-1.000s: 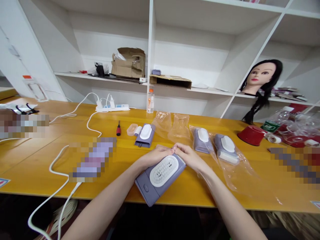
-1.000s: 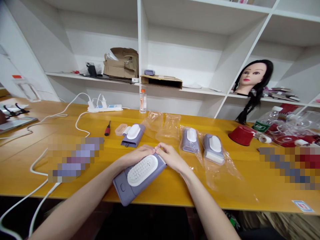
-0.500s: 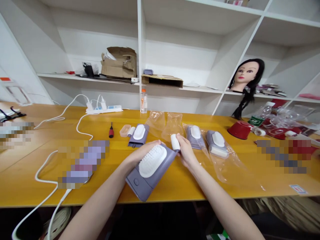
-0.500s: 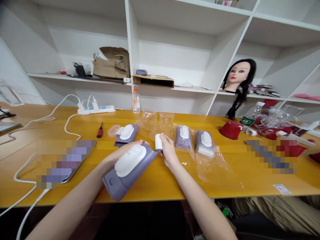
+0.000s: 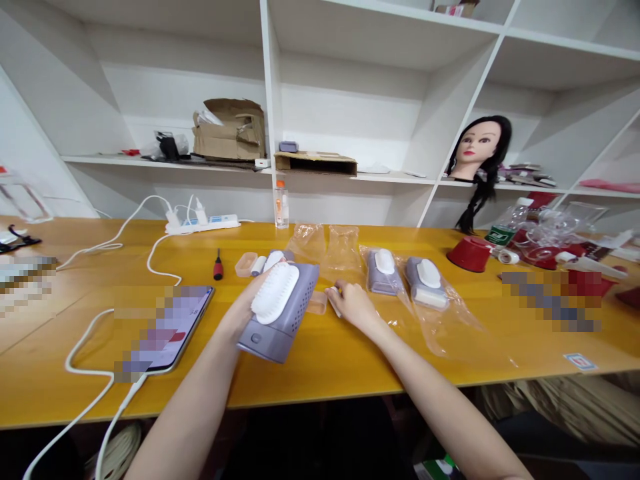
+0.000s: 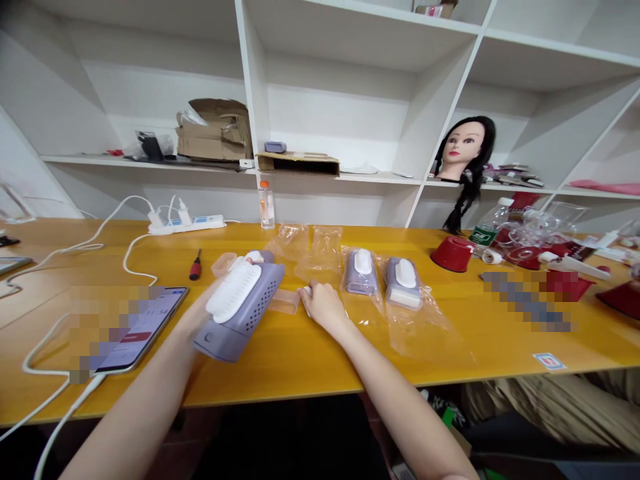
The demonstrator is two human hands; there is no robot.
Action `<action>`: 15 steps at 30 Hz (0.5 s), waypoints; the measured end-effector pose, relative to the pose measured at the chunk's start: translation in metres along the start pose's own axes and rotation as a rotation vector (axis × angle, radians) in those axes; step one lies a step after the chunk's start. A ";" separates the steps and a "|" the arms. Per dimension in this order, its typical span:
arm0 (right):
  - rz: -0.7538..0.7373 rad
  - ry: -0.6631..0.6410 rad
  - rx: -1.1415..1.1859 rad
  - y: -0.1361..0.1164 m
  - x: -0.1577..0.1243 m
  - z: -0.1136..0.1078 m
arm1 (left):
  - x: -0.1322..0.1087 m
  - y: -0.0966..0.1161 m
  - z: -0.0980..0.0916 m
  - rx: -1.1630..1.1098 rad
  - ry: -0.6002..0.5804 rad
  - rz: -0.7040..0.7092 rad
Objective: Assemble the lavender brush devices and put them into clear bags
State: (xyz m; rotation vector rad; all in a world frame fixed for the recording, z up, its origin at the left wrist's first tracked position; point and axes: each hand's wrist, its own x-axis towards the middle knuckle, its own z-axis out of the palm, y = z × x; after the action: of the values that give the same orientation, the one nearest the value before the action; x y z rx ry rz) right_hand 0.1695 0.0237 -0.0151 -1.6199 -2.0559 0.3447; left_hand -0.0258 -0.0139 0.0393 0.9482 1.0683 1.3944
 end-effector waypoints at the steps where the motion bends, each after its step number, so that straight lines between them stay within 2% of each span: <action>1: 0.001 -0.005 -0.034 -0.001 0.000 0.001 | -0.001 -0.001 0.000 -0.006 -0.040 -0.042; 5: -0.009 -0.028 -0.111 -0.001 0.000 0.000 | 0.002 -0.006 -0.002 -0.074 -0.158 -0.155; 15: -0.042 -0.051 -0.133 0.001 -0.003 -0.009 | 0.018 -0.016 -0.009 -0.089 -0.131 -0.096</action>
State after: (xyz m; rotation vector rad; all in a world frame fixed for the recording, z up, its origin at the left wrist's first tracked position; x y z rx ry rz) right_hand 0.1755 0.0206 -0.0090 -1.6579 -2.1887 0.2411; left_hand -0.0316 0.0035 0.0210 0.8991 0.9346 1.2730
